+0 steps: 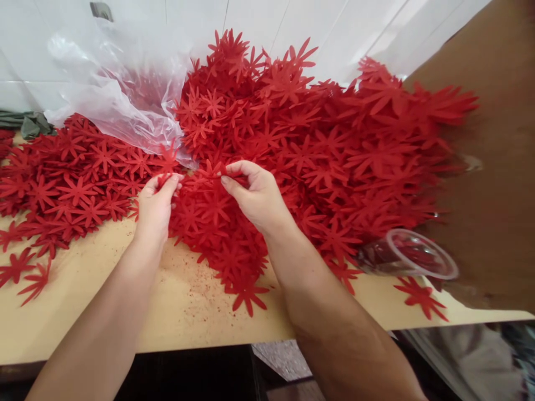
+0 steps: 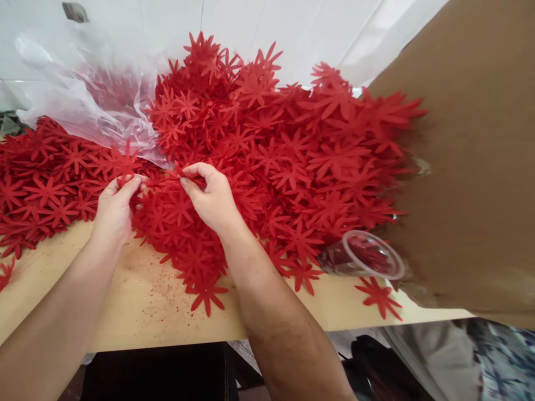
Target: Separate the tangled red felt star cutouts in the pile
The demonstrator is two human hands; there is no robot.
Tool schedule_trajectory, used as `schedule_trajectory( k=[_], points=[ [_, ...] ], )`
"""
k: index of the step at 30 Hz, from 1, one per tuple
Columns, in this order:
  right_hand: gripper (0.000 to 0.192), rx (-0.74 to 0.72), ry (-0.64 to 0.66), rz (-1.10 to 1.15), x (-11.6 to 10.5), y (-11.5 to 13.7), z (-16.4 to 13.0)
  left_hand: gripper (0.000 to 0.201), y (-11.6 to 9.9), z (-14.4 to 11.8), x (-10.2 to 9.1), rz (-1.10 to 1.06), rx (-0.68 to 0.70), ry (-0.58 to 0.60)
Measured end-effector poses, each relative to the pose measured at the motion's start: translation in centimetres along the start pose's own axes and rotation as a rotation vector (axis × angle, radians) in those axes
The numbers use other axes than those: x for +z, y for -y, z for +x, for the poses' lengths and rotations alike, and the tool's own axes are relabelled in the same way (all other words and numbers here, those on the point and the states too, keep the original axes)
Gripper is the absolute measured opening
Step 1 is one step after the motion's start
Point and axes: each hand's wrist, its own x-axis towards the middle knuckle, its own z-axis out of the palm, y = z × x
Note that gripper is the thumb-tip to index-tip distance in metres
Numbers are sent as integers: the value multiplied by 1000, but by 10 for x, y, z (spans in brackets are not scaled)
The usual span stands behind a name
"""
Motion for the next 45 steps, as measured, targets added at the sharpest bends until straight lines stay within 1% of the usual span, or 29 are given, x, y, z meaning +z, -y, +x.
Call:
schedule_trajectory(
  k=[2,4,5,7,10,12,14,17,19,21,23,24,26,29,31,33,35,37,40,42,43,44,45],
  points=[
    [10,-4,-45,6,-1,0,1,18,4,-2,4,108,92,53],
    [15,-2,-59,26,-1,0,1,32,6,-3,6,192,165,86],
    [21,2,-67,32,-1,0,0,38,7,-3,7,219,188,86],
    [34,14,-99,35,-2,-1,1,45,7,0,5,248,239,56],
    [44,37,-135,40,-2,-4,1,42,7,7,-4,237,328,-1],
    [46,33,-113,44,-2,-5,1,39,8,10,-9,224,381,-23],
    [46,11,-60,29,1,-4,0,39,7,9,-11,233,426,-17],
    [39,-47,10,9,6,-1,-3,43,4,2,-8,314,455,50],
    [33,-89,34,-6,8,1,-4,45,2,-4,-4,372,440,139],
    [29,-105,54,-23,9,2,-5,44,0,-9,0,364,378,247],
    [31,-87,79,-42,10,3,-7,34,0,-12,3,266,272,318],
    [33,-73,91,-56,10,2,-7,26,1,-13,4,200,208,333],
    [40,-59,107,-77,12,2,-9,18,1,-14,6,80,95,334],
    [47,-65,144,-46,16,3,-12,20,2,-13,8,-1,16,298],
    [49,-64,190,2,18,5,-13,22,2,-10,8,-19,-9,230],
    [49,-81,207,5,16,7,-12,22,2,-7,8,-42,-42,126],
    [46,-116,148,-47,10,6,-9,21,3,-4,7,-51,-57,35],
    [42,-144,27,-110,0,2,-3,21,4,-2,6,-30,-37,11],
    [33,-227,-191,-237,-17,-9,6,22,7,-4,7,25,21,81],
    [33,-329,-307,-404,-24,-14,9,21,9,-6,7,55,57,127],
    [34,-373,-339,-487,-26,-14,9,19,9,-6,7,73,73,137],
    [35,-403,-342,-547,-26,-13,8,17,10,-7,7,90,88,140],
    [35,-416,-312,-570,-24,-11,6,15,11,-7,7,106,101,138]
  ],
)
